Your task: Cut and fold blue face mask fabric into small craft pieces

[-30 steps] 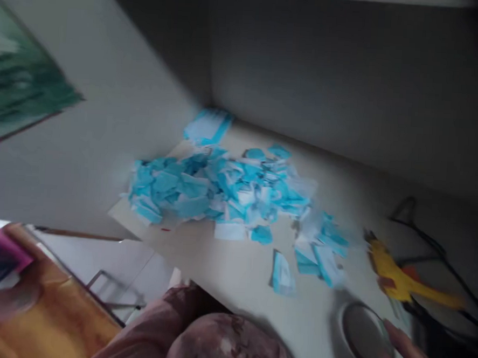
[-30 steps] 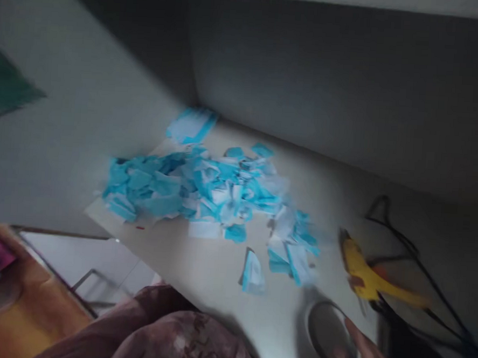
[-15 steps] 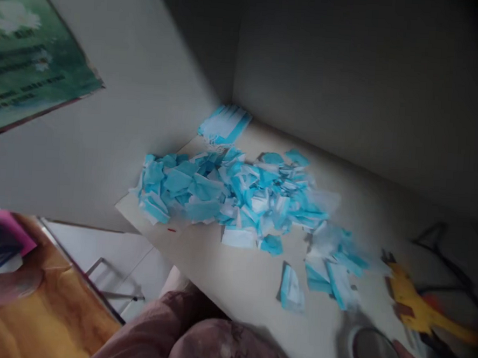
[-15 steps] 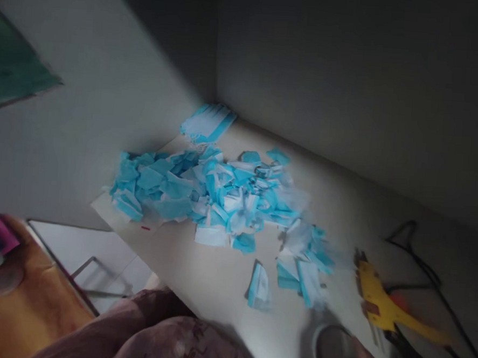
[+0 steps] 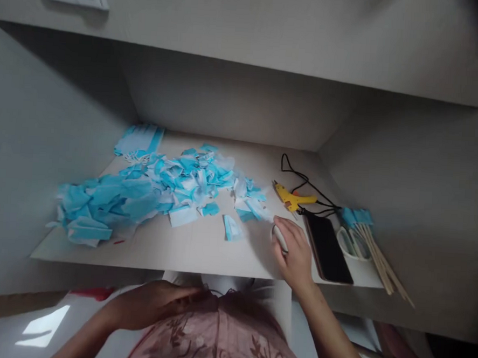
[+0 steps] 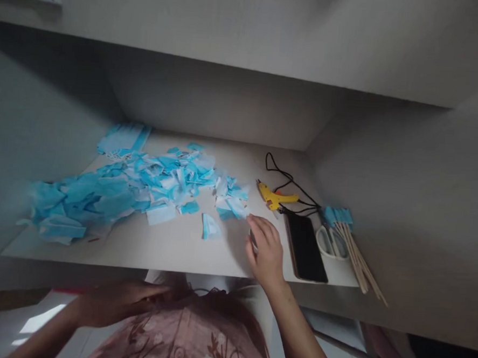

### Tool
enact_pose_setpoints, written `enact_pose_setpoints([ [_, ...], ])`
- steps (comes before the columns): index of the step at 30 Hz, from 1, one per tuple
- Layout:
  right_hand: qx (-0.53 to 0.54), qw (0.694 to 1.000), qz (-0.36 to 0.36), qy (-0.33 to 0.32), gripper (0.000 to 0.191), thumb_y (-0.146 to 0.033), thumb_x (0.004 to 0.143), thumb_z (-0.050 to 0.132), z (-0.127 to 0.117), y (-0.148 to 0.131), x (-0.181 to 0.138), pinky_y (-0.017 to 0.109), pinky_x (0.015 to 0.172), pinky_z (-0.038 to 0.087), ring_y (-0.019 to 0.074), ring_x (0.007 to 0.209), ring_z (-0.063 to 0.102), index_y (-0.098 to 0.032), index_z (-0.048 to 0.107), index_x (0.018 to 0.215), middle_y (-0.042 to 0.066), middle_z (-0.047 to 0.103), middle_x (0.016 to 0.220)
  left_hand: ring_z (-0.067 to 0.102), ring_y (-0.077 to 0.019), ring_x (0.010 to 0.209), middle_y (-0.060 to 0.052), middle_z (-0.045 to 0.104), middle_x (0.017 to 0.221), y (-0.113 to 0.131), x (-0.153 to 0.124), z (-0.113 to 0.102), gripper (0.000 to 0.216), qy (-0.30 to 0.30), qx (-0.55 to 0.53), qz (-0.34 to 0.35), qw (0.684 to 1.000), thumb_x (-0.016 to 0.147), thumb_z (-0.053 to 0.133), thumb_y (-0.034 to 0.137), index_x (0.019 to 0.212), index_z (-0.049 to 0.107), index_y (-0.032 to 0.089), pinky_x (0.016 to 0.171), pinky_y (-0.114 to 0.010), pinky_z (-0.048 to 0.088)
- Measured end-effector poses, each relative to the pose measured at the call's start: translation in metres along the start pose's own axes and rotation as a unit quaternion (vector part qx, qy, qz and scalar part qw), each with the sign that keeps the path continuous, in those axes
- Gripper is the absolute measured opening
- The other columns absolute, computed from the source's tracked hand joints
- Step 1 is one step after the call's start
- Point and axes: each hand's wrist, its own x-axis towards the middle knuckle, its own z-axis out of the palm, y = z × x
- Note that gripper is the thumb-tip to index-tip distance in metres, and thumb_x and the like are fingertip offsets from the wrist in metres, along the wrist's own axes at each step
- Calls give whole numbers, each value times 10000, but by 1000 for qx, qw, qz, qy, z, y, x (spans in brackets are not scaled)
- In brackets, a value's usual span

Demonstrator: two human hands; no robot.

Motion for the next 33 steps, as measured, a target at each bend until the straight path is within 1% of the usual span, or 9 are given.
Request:
enact_pose_setpoints([
  [3,-7,998,-2,-66,710,-304,981,562,9,-14,27,567,1112,479,344,1453,444,-264,257,1621,159,489,1549,648,-220,1276,0,649,1428,13,-36,-35,464,10,39,-3,999,1016,529,403,1480,525,405,1071,-330,519],
  [6,6,996,-11,-84,713,-377,1003,531,25,-17,70,606,1188,390,362,1543,304,-257,217,1633,165,350,1646,672,-210,1232,-28,703,1349,25,-57,-60,398,190,116,-18,975,1014,537,365,1407,600,360,1046,-341,540],
  [9,53,992,-31,-107,747,-460,998,536,53,-10,126,611,1226,335,383,1555,270,-203,233,1630,198,287,1671,703,-212,1154,-43,735,1265,17,-72,-70,321,379,210,-43,900,1008,545,356,1306,660,319,979,-334,578],
  [13,136,968,-21,-209,988,-570,851,728,109,4,202,643,1229,306,434,1554,219,-164,263,1623,240,273,1664,537,-343,1381,-121,546,1511,-28,-94,-78,542,569,320,-121,748,926,647,435,1434,537,283,1128,-531,469],
  [15,162,953,16,-255,1083,-576,758,814,138,7,229,647,1224,301,443,1546,213,-180,288,1618,232,305,1653,416,-416,1462,-179,404,1609,-56,-100,-80,755,581,327,-198,719,873,690,477,1532,408,239,1155,-618,401],
  [17,181,940,29,-287,1060,-562,773,798,161,6,246,622,1213,322,434,1533,255,-153,297,1612,249,317,1642,337,-454,1498,-230,294,1654,-80,-99,-79,915,562,308,-243,728,831,729,475,1585,293,192,1161,-651,366],
  [24,277,882,-2,-381,1021,-559,810,768,191,-60,239,508,1246,312,340,1537,316,-177,278,1620,183,311,1661,180,-441,1561,-231,124,1705,-98,-51,-78,1209,568,259,-206,754,715,850,527,1637,120,248,1216,-640,279],
  [28,307,858,-39,-411,985,-496,837,769,202,-125,231,500,1263,269,339,1570,236,-180,268,1624,171,304,1669,150,-420,1573,-204,109,1715,-95,-25,-94,1096,576,261,-179,753,774,812,505,1627,170,257,1228,-630,251],
  [33,311,861,-44,-400,793,-397,946,650,228,-199,238,411,1240,314,281,1545,326,-118,291,1596,163,365,1646,335,-390,1510,-178,319,1652,-93,-41,-120,639,623,314,-201,688,907,650,396,1482,459,193,1219,-578,312],
])
